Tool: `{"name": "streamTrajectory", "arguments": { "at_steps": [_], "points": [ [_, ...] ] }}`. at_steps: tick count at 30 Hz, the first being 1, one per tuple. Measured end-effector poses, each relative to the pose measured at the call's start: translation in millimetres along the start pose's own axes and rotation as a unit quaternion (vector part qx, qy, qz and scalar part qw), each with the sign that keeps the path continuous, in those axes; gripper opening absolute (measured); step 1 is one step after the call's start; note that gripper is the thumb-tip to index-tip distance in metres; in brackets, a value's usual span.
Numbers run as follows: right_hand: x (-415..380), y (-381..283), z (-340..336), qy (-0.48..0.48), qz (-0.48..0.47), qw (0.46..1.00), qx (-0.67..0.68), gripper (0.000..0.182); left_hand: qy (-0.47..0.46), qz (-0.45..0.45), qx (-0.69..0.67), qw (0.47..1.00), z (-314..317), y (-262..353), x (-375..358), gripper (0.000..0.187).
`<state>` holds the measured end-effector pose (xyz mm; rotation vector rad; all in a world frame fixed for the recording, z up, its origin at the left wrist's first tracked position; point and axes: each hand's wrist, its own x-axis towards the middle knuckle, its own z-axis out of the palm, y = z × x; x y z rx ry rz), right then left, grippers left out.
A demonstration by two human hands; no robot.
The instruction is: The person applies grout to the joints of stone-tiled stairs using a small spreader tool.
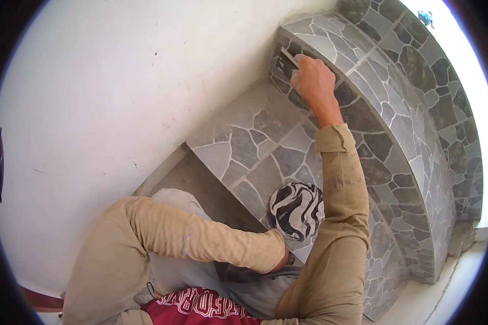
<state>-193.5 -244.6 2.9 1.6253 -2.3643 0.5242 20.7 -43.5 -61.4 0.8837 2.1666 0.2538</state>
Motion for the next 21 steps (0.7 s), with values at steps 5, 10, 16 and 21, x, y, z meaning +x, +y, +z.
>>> {"name": "streamTrajectory", "arguments": {
  "at_steps": [5,10,16,21],
  "points": [
    [-11.4,9.8,56.2,-0.045,-0.013,0.999,-0.012,0.017,0.022,0.01,0.02,1.0,13.6,0.2,5.4,0.027],
    [-6.3,1.4,24.6,0.102,0.03,0.989,0.1,0.016,0.041,0.0,0.021,0.999,11.9,1.9,-2.1,0.022],
    [-18.2,6.5,59.1,-0.037,0.068,0.996,0.053,0.02,0.09,0.021,0.014,0.996,18.3,-0.3,-8.3,0.018],
    [-12.2,0.2,49.0,0.033,0.111,0.981,0.157,0.019,0.086,-0.003,0.009,0.996,10.8,3.2,-24.4,0.021]
  ]
}}
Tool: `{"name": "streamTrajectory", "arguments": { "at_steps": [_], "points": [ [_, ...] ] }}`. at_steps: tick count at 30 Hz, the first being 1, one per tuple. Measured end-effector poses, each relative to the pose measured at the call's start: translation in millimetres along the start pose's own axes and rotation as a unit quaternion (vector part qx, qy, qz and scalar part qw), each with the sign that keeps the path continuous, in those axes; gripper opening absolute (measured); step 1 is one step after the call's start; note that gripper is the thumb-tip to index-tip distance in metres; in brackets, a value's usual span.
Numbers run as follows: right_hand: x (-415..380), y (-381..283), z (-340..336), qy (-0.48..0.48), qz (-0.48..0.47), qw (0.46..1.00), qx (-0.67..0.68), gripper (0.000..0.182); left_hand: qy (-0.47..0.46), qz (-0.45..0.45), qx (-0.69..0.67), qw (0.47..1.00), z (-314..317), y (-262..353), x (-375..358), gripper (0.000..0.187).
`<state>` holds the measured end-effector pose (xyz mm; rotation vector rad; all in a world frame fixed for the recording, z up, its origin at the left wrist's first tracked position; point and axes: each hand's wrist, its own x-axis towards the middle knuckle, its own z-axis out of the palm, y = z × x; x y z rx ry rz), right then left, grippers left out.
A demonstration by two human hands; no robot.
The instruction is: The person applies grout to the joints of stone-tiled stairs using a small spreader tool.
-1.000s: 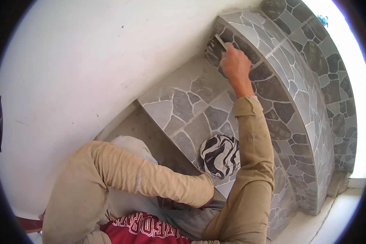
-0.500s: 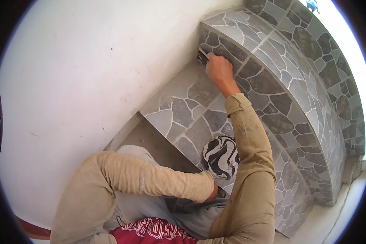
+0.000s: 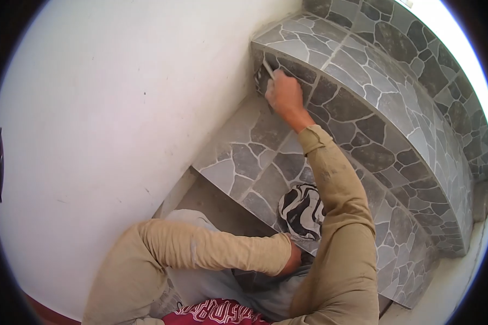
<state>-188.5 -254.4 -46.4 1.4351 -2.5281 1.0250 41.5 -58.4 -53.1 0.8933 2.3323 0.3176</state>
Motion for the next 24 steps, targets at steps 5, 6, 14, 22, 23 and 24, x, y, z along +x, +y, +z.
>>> {"name": "streamTrajectory", "arguments": {
  "at_steps": [5,6,14,22,23,24],
  "points": [
    [-4.5,-4.2,-13.9,-0.004,-0.013,0.999,-0.045,0.019,0.011,0.011,0.006,1.0,11.0,-8.8,9.0,0.021],
    [-7.0,3.7,-2.6,-0.041,-0.026,0.995,-0.082,0.02,0.009,0.01,0.008,1.0,11.2,-8.1,9.0,0.021],
    [1.5,-6.7,-12.8,0.061,-0.002,0.998,0.027,0.02,0.017,-0.003,-0.013,1.0,6.8,-1.5,6.2,0.018],
    [0.5,0.3,3.2,0.03,-0.045,0.997,-0.048,0.02,-0.004,-0.025,-0.005,1.0,11.6,-1.7,16.9,0.019],
    [5.2,-7.9,-8.6,0.047,-0.034,0.998,-0.037,0.021,-0.011,-0.031,-0.004,0.999,12.9,-1.7,17.5,0.019],
    [6.6,-14.7,-18.1,0.061,-0.021,0.998,-0.026,0.021,-0.014,-0.028,-0.008,0.999,14.5,-0.5,14.6,0.019]
  ]
}}
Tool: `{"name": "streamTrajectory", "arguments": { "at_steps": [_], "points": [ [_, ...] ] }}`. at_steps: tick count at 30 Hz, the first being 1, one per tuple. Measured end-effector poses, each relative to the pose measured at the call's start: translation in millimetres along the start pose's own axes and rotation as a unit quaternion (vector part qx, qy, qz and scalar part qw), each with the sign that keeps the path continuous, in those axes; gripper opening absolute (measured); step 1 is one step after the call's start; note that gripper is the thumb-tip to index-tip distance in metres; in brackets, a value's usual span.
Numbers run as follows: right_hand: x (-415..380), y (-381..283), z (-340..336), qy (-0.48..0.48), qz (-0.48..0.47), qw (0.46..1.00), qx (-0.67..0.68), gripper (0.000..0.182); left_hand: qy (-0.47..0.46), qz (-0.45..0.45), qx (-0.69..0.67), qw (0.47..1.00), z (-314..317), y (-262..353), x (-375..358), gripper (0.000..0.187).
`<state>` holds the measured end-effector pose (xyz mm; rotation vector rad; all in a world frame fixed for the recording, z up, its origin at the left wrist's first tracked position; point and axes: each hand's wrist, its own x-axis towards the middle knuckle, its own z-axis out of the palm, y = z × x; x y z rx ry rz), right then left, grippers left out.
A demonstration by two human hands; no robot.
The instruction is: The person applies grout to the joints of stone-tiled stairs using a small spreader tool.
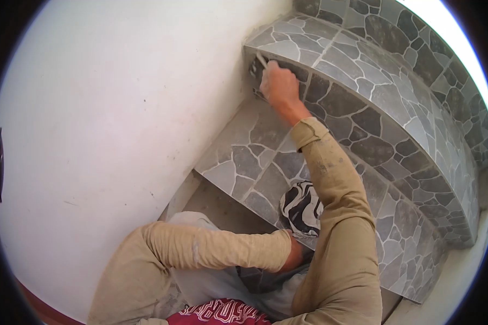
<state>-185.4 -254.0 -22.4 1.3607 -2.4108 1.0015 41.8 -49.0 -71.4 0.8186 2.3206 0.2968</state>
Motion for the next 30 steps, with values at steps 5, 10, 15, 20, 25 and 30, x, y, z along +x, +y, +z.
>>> {"name": "streamTrajectory", "arguments": {
  "at_steps": [5,10,15,20,25,30],
  "points": [
    [-1.8,3.9,-0.5,-0.001,-0.006,1.0,-0.015,0.02,0.032,0.015,0.014,0.999,2.3,-1.7,1.1,0.02],
    [5.5,12.6,11.8,-0.012,-0.024,1.0,-0.01,0.021,0.012,-0.001,-0.003,1.0,-2.6,-2.3,-1.1,0.024],
    [12.3,4.9,-12.3,0.069,-0.029,0.997,0.03,0.023,-0.008,0.011,0.023,1.0,-5.6,-1.3,-1.5,0.022],
    [-3.0,15.7,-11.9,-0.03,0.0,0.999,0.031,0.025,0.03,0.021,0.018,0.999,8.6,-0.4,5.1,0.021],
    [-10.5,19.9,5.0,-0.126,0.015,0.991,0.031,0.033,-0.002,-0.009,0.003,1.0,-10.0,0.5,-3.5,0.02],
    [-7.3,23.7,29.9,-0.129,0.017,0.99,0.06,0.029,0.009,-0.015,0.002,1.0,9.3,1.2,11.2,0.02]
  ]
}}
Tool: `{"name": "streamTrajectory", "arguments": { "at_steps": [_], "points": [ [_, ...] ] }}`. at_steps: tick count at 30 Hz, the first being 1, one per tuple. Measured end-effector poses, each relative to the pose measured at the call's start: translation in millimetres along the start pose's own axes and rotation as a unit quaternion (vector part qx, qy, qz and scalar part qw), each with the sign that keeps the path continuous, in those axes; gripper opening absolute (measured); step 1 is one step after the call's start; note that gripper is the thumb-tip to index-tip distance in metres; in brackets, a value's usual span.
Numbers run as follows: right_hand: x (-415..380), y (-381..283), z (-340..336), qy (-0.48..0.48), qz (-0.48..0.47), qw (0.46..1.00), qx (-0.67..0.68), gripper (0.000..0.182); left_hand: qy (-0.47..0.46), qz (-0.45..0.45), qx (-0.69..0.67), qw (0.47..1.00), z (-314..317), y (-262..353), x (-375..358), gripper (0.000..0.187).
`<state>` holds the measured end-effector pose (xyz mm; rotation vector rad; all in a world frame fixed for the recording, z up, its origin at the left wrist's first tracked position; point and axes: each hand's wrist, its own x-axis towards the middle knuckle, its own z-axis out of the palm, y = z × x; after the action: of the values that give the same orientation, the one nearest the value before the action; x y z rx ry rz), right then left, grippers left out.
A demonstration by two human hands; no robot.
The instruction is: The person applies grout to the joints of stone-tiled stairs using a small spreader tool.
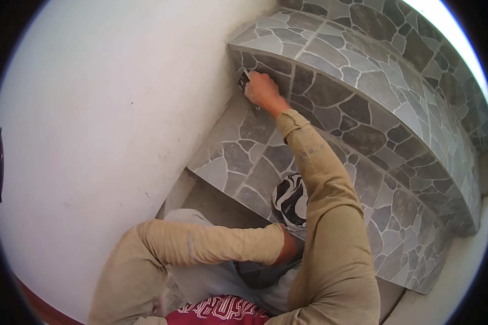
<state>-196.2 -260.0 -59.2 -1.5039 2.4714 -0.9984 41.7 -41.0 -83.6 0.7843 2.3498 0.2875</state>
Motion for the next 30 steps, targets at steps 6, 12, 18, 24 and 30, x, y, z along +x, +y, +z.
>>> {"name": "streamTrajectory", "arguments": {
  "at_steps": [6,12,18,24,30],
  "points": [
    [3.6,-1.8,6.2,-0.042,0.003,0.994,-0.105,0.022,0.047,0.021,0.007,0.999,4.8,-0.1,8.0,0.02],
    [5.9,-0.2,16.5,0.005,0.005,0.997,-0.081,0.024,-0.105,0.004,0.015,0.994,-31.4,5.8,-2.4,0.032],
    [1.7,-9.6,7.8,-0.015,0.003,0.992,-0.128,0.024,-0.048,0.056,0.049,0.996,-20.6,3.1,1.0,0.034],
    [15.4,-15.1,5.7,0.021,-0.02,0.995,-0.099,0.023,-0.057,0.029,0.043,0.997,-24.9,-0.8,-0.4,0.031],
    [16.9,-20.6,-6.6,0.049,-0.048,0.991,-0.117,0.022,-0.004,0.045,0.004,0.999,4.1,-4.3,24.8,0.025]
  ]
}}
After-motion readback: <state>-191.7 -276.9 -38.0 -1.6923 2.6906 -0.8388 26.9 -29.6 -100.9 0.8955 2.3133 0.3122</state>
